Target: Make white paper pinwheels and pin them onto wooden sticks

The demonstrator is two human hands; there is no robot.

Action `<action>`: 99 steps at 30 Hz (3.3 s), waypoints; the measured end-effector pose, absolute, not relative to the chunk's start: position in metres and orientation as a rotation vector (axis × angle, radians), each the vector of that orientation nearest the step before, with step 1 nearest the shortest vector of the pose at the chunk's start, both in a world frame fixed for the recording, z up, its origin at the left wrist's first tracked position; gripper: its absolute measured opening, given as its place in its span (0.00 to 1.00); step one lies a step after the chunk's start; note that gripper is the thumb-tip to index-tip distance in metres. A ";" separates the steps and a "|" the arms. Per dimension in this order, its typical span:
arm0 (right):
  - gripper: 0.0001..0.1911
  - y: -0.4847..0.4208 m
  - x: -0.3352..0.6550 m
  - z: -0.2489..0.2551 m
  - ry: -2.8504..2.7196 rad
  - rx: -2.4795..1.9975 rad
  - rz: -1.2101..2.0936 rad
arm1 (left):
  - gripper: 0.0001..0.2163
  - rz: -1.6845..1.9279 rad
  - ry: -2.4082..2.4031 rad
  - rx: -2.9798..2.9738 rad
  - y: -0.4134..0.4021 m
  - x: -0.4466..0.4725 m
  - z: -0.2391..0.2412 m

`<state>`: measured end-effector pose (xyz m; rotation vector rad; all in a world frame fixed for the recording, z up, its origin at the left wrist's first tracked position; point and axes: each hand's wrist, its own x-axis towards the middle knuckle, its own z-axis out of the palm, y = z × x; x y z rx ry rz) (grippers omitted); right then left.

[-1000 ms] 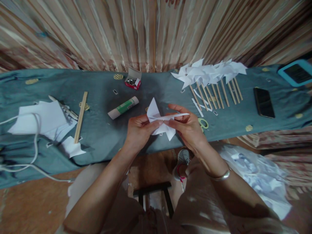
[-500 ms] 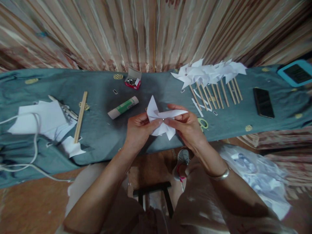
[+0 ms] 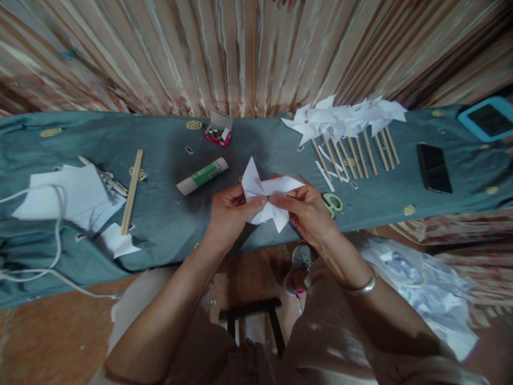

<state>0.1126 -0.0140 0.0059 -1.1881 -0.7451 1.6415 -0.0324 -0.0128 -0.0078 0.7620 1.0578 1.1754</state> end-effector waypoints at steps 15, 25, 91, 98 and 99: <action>0.11 -0.014 0.113 0.000 -0.853 -1.188 1.678 | 0.14 1.167 1.050 0.699 -0.012 -0.034 -0.009; 0.18 -0.012 0.115 0.001 -0.823 -1.215 1.644 | 0.16 1.116 1.045 0.759 -0.012 -0.037 -0.012; 0.14 -0.004 0.118 -0.008 -0.868 -1.145 1.719 | 0.14 1.226 1.031 0.730 -0.010 -0.032 -0.017; 0.15 -0.004 0.116 -0.009 -0.922 -1.125 1.730 | 0.12 1.223 1.073 0.750 -0.009 -0.035 -0.019; 0.15 -0.004 0.116 -0.008 -0.923 -1.122 1.727 | 0.12 1.220 1.075 0.753 -0.009 -0.035 -0.019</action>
